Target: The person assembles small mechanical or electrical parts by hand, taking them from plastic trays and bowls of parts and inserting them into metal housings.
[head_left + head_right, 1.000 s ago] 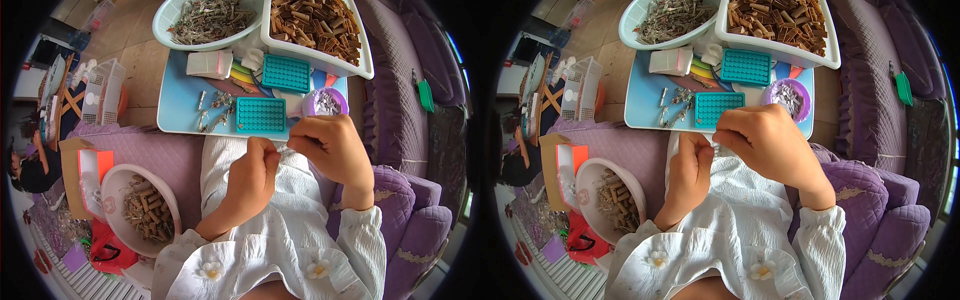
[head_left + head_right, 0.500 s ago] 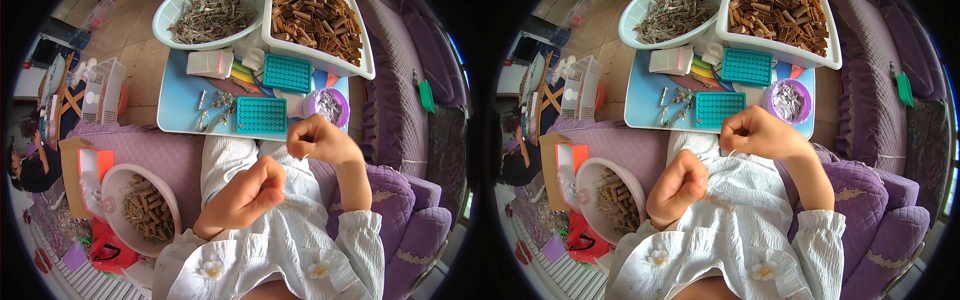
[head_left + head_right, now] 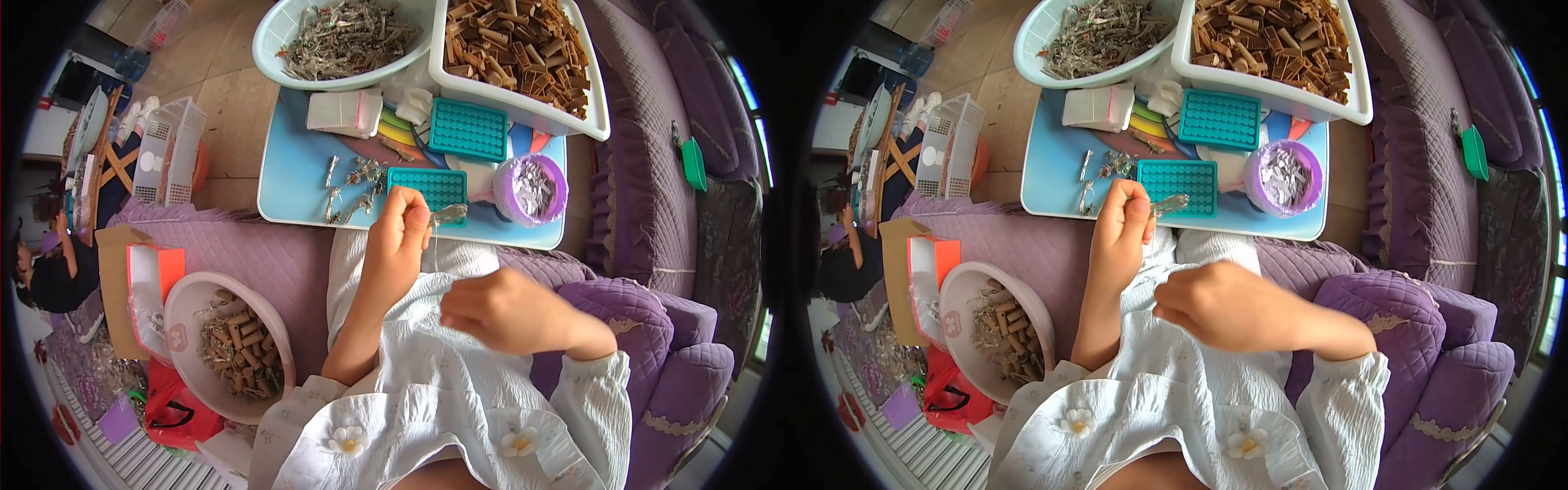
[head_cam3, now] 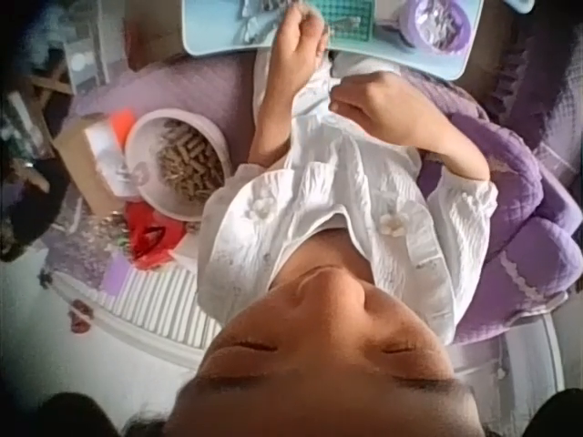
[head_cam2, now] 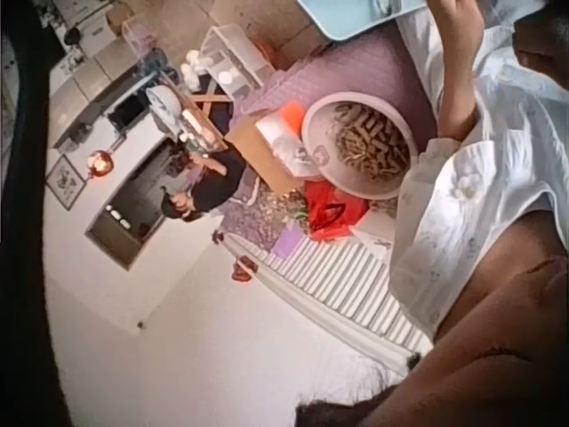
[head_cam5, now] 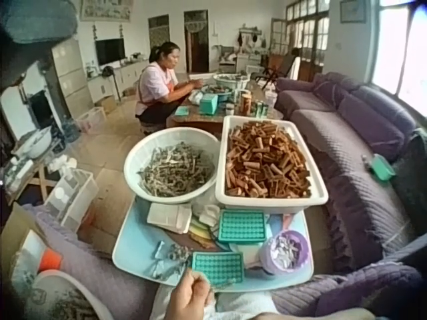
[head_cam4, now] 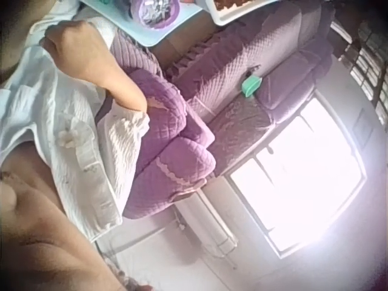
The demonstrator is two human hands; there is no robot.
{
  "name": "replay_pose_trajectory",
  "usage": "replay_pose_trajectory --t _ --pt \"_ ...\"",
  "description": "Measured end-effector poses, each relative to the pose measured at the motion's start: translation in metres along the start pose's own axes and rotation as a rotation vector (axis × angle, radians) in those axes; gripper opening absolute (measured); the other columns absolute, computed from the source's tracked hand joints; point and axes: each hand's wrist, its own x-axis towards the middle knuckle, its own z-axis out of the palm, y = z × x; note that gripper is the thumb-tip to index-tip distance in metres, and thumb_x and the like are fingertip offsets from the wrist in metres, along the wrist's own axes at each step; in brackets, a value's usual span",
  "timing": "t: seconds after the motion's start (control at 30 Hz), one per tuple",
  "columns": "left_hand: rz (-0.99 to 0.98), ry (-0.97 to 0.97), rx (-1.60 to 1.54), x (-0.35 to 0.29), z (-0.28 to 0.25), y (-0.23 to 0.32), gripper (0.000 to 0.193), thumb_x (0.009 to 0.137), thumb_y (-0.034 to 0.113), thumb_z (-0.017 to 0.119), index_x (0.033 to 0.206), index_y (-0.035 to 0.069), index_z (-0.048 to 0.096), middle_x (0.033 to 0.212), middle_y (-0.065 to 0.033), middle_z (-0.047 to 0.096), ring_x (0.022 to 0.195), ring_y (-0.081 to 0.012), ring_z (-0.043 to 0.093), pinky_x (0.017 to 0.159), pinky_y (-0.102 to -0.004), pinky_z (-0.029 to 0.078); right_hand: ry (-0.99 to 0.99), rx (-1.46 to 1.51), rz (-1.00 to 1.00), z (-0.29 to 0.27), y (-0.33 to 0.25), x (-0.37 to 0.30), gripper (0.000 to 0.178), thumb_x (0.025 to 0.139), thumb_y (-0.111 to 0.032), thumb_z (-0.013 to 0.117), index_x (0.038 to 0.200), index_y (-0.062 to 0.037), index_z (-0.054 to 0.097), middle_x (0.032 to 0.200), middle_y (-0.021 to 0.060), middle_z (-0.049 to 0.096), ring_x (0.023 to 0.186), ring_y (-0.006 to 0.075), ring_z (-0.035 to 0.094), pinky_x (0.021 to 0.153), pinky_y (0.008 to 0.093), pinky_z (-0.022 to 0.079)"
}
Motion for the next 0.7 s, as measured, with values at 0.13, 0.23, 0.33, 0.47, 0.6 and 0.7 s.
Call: replay_pose_trajectory --t 0.13,0.23,0.33,0.47,0.6,0.7 --pt "-0.097 -0.241 -0.641 -0.006 -0.002 0.015 0.015 0.091 0.021 0.041 0.084 0.007 0.039 0.063 0.0028 0.036 0.051 -0.0048 0.035 0.048 -0.0193 0.031 -0.088 0.409 0.293 0.023 0.037 0.0 0.018 0.08 -0.013 0.05 0.07 0.0017 0.052 0.066 0.0114 0.055 0.054 0.0215 0.052 0.056 0.0338 0.043" --pt "-0.14 -0.6 -0.612 -0.019 -0.015 0.027 0.017 0.09 0.022 0.042 0.084 0.008 0.038 0.065 0.0032 0.035 0.051 -0.0036 0.034 0.048 -0.0184 0.03 0.2 0.919 0.657 -0.001 0.064 0.008 0.015 0.079 -0.012 0.048 0.067 -0.0038 0.052 0.061 -0.0018 0.044 0.051 0.0065 0.037 0.045 0.0206 0.03" --pt "-0.211 -0.749 -0.405 -0.023 -0.016 0.022 0.016 0.09 0.021 0.043 0.086 0.006 0.039 0.065 -0.001 0.042 0.051 -0.0083 0.04 0.047 -0.0219 0.033 0.253 1.178 0.444 -0.03 0.058 0.014 0.029 0.086 -0.02 0.046 0.06 -0.0081 0.043 0.052 -0.0062 0.03 0.045 0.0032 0.023 0.041 0.0202 0.018" --pt "-0.186 -0.324 0.343 -0.015 -0.002 0.018 0.015 0.087 0.016 0.045 0.089 0.002 0.041 0.075 -0.0134 0.054 0.061 -0.0243 0.053 0.056 -0.0309 0.041 0.197 0.654 0.259 -0.041 0.013 0.012 0.032 0.088 -0.018 0.046 0.06 -0.0017 0.047 0.055 -0.0018 0.042 0.05 0.0051 0.034 0.045 0.0229 0.03" --pt "-0.11 -0.217 0.202 -0.013 -0.004 0.012 0.016 0.086 0.015 0.047 0.096 0.002 0.047 0.072 -0.013 0.055 0.067 -0.0233 0.055 0.062 -0.0298 0.042 -0.013 0.386 0.187 -0.035 -0.005 0.006 0.031 0.085 -0.013 0.048 0.059 0.0023 0.045 0.055 0.0039 0.046 0.051 0.0095 0.038 0.047 0.024 0.033" --pt "0.154 -0.037 0.467 -0.012 -0.003 0.013 0.018 0.083 0.018 0.054 0.086 0.0 0.057 0.07 -0.0083 0.057 0.058 -0.0137 0.051 0.053 -0.0241 0.04 0.139 0.454 0.179 -0.041 -0.001 -0.002 0.032 0.085 -0.014 0.047 0.058 0.0016 0.045 0.052 0.0039 0.046 0.047 0.0108 0.039 0.045 0.0242 0.032"
